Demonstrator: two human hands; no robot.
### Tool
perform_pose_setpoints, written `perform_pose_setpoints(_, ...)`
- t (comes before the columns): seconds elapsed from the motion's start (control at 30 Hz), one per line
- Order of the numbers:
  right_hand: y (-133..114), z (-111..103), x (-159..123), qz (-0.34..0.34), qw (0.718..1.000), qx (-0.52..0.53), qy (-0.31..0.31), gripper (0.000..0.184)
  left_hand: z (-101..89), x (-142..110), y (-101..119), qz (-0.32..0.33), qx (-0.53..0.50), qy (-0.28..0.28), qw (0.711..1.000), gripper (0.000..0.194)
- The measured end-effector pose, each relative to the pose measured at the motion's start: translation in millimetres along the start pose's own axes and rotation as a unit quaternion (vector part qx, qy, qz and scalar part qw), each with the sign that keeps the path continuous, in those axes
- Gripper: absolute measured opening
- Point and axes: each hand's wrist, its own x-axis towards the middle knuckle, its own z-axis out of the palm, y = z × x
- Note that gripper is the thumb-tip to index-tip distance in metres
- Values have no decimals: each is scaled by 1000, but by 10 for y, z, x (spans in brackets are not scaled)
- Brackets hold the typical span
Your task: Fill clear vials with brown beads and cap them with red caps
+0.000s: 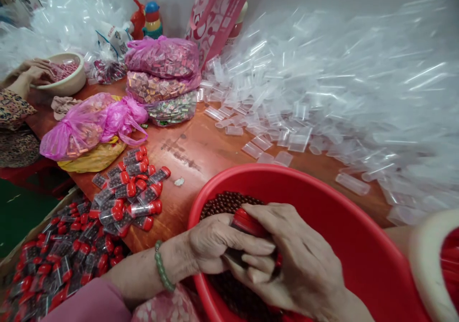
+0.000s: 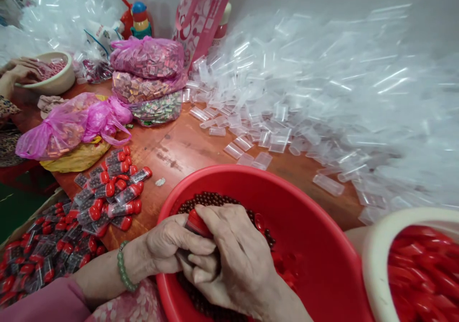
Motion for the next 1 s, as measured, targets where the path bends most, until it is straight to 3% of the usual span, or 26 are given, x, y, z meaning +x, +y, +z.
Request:
perform_pose_setpoints(0.13,-7,-33,48,67,992,86,-67,48,-21,-40,31,25,18,45,999,42)
perform_pose_setpoints(0.23,40,-107,60,113,959,222,-136,52,-45,-98,66,25,84,68,994,36)
perform_pose_setpoints(0.4,118,-114,53,157,920,350,-86,11,-42,-146,49,43,226,100,968,32)
perform_pose_setpoints(0.53,134,-56,60,235,880,407,-72,7,-33,-132,52,68,311,130,939,25)
perform_pose_setpoints(0.63,153,-42,43,273,843,456,-78,5,-39,-121,94,89,379,97,916,21)
perform_pose_setpoints(0.73,164,-35,17,288,821,485,-86,6,-67,-111,105,57,394,86,913,27)
perform_pose_setpoints(0.9,145,-20,20,273,831,479,-71,8,-123,-98,49,64,382,97,917,28)
perform_pose_setpoints(1.0,139,-40,39,214,873,427,-93,12,-123,-97,30,63,348,100,930,29)
